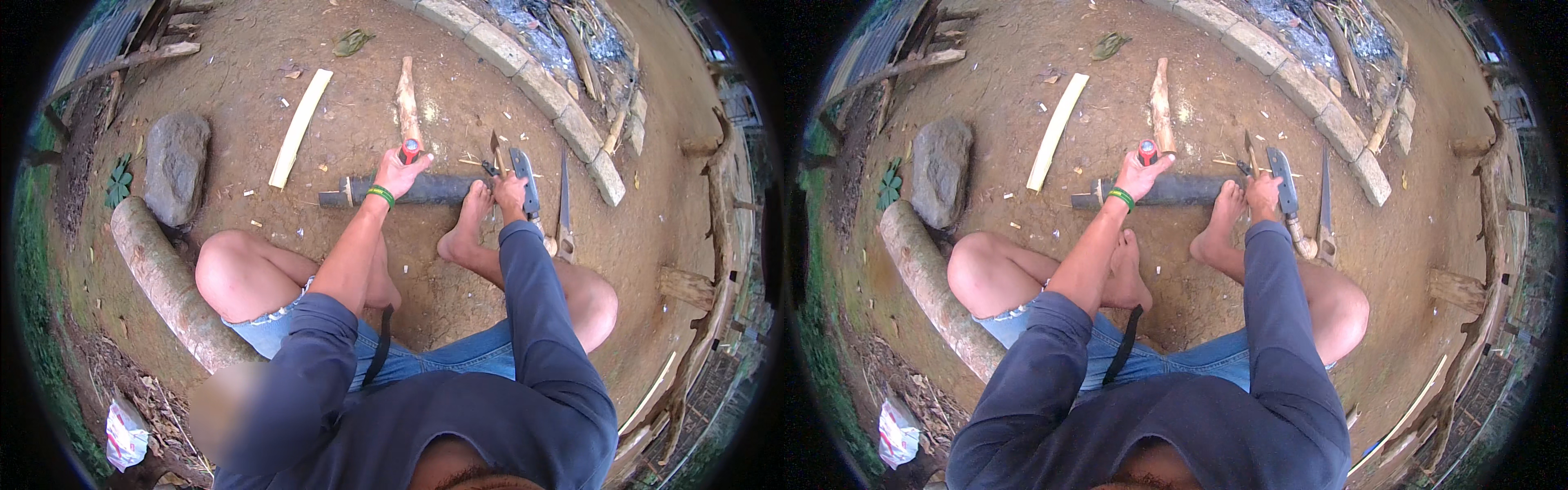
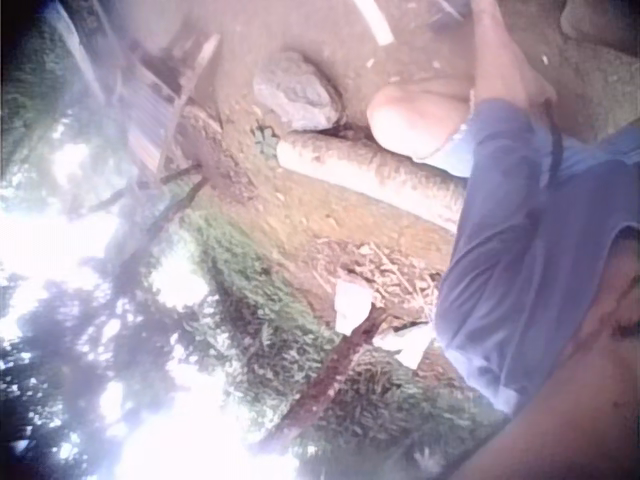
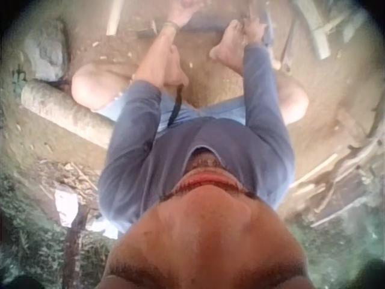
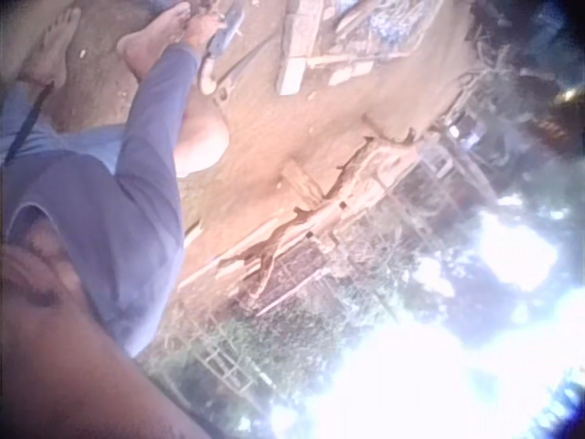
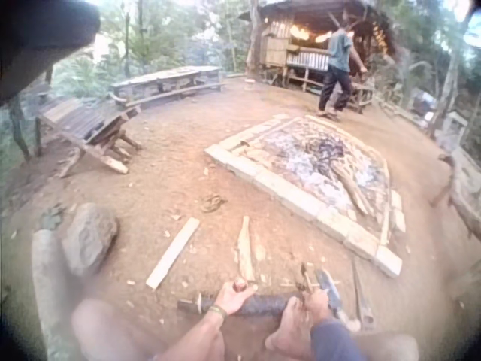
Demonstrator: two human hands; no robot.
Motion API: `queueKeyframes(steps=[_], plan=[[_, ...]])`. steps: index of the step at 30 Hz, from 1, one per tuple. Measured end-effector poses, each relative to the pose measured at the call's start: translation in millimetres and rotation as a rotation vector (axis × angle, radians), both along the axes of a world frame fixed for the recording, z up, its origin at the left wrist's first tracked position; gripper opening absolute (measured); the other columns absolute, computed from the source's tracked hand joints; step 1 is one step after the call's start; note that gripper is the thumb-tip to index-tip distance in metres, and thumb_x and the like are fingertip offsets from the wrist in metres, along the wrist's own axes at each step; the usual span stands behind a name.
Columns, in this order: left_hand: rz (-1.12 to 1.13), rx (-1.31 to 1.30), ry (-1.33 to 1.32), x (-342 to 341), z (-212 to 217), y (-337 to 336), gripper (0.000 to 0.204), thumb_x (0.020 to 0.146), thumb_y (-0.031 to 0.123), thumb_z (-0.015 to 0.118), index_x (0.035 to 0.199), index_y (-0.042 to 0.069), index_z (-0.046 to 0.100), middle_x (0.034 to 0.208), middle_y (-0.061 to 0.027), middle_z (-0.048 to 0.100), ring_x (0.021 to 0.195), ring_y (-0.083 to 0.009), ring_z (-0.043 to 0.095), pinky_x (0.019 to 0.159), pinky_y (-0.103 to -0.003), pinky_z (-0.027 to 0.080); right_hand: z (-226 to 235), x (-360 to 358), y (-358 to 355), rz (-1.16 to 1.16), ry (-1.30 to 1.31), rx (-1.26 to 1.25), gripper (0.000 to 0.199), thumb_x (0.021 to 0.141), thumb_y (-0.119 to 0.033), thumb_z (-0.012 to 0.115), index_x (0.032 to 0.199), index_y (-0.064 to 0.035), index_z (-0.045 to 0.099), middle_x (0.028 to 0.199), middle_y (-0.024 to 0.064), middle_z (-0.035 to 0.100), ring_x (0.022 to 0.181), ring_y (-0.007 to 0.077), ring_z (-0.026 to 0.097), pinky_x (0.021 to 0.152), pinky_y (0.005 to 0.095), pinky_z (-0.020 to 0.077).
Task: The person sits on the ground and uses a chisel and hammer to carve a cylindrical piece of wood. They then switch to a saw to cut the wood and use a knife to refine the edges and shape the piece.
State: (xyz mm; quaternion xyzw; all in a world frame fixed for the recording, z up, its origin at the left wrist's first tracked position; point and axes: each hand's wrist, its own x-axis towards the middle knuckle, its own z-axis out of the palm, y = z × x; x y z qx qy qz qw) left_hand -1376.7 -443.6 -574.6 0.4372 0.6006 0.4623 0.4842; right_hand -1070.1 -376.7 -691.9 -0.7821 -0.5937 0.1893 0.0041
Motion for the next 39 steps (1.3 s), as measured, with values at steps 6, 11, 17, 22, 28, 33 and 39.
queueKeyframes(steps=[6, 11, 17, 22, 28, 33, 39], plan=[[-0.025, 0.008, 0.077, 3, 8, -9, 0.034, 0.084, 0.027, 0.079, 0.072, 0.006, 0.054, 0.065, 0.0048, 0.048, 0.064, -0.0073, 0.042, 0.059, -0.028, 0.041, 92, -45, -10, 0.070, 0.221, 0.285, 0.035, 0.094, -0.030, 0.062, 0.112, -0.0014, 0.058, 0.087, 0.0225, 0.068, 0.089, 0.0417, 0.067, 0.075, 0.0473, 0.0534], [-0.090, 0.069, 0.175, 7, -3, -27, 0.031, 0.085, 0.025, 0.076, 0.074, 0.003, 0.057, 0.064, 0.0015, 0.051, 0.063, -0.0096, 0.044, 0.061, -0.030, 0.043, 207, -100, -56, 0.084, 0.691, 0.276, 0.038, 0.096, -0.031, 0.061, 0.114, 0.0015, 0.056, 0.079, 0.0201, 0.067, 0.075, 0.0326, 0.067, 0.067, 0.0431, 0.0504], [0.029, 0.044, 0.056, 12, -5, -19, 0.035, 0.086, 0.023, 0.077, 0.068, 0.009, 0.051, 0.064, 0.0076, 0.046, 0.062, -0.0055, 0.038, 0.055, -0.028, 0.037, 284, -103, -123, 0.129, 0.782, 0.221, 0.039, 0.097, -0.029, 0.060, 0.121, 0.0012, 0.054, 0.075, 0.0174, 0.065, 0.069, 0.0265, 0.064, 0.064, 0.0395, 0.0495], [0.065, 0.059, -0.061, 10, -6, -20, 0.031, 0.086, 0.020, 0.078, 0.072, 0.010, 0.052, 0.067, 0.0093, 0.047, 0.061, -0.0043, 0.038, 0.053, -0.026, 0.035, 269, -99, -134, 0.066, 0.838, 0.186, 0.038, 0.097, -0.027, 0.060, 0.124, -0.0005, 0.054, 0.080, 0.0178, 0.065, 0.072, 0.0277, 0.064, 0.066, 0.0393, 0.0497], [0.077, 0.022, -0.038, 6, -4, -18, 0.032, 0.086, 0.023, 0.079, 0.075, 0.011, 0.051, 0.067, 0.0084, 0.048, 0.061, -0.0045, 0.039, 0.053, -0.025, 0.035, 238, -94, -128, 0.071, 0.825, 0.211, 0.037, 0.097, -0.029, 0.059, 0.122, -0.0005, 0.056, 0.098, 0.0244, 0.063, 0.095, 0.0377, 0.061, 0.083, 0.0469, 0.0463], [0.074, -0.016, 0.059, 15, 2, -20, 0.034, 0.085, 0.026, 0.080, 0.073, 0.010, 0.052, 0.066, 0.0074, 0.048, 0.061, -0.0057, 0.040, 0.054, -0.027, 0.036, 237, -97, -129, 0.110, 0.822, 0.258, 0.034, 0.096, -0.028, 0.059, 0.114, 0.0019, 0.057, 0.103, 0.0264, 0.060, 0.104, 0.0423, 0.054, 0.092, 0.0500, 0.0405], [0.059, -0.059, 0.060, 18, 3, -16, 0.026, 0.086, 0.026, 0.076, 0.078, 0.003, 0.065, 0.070, 0.0038, 0.059, 0.066, -0.0083, 0.048, 0.063, -0.030, 0.045, 259, -99, -134, 0.218, 0.798, 0.318, 0.031, 0.095, -0.025, 0.060, 0.108, 0.0034, 0.057, 0.105, 0.0250, 0.057, 0.103, 0.0431, 0.052, 0.093, 0.0485, 0.0391]])
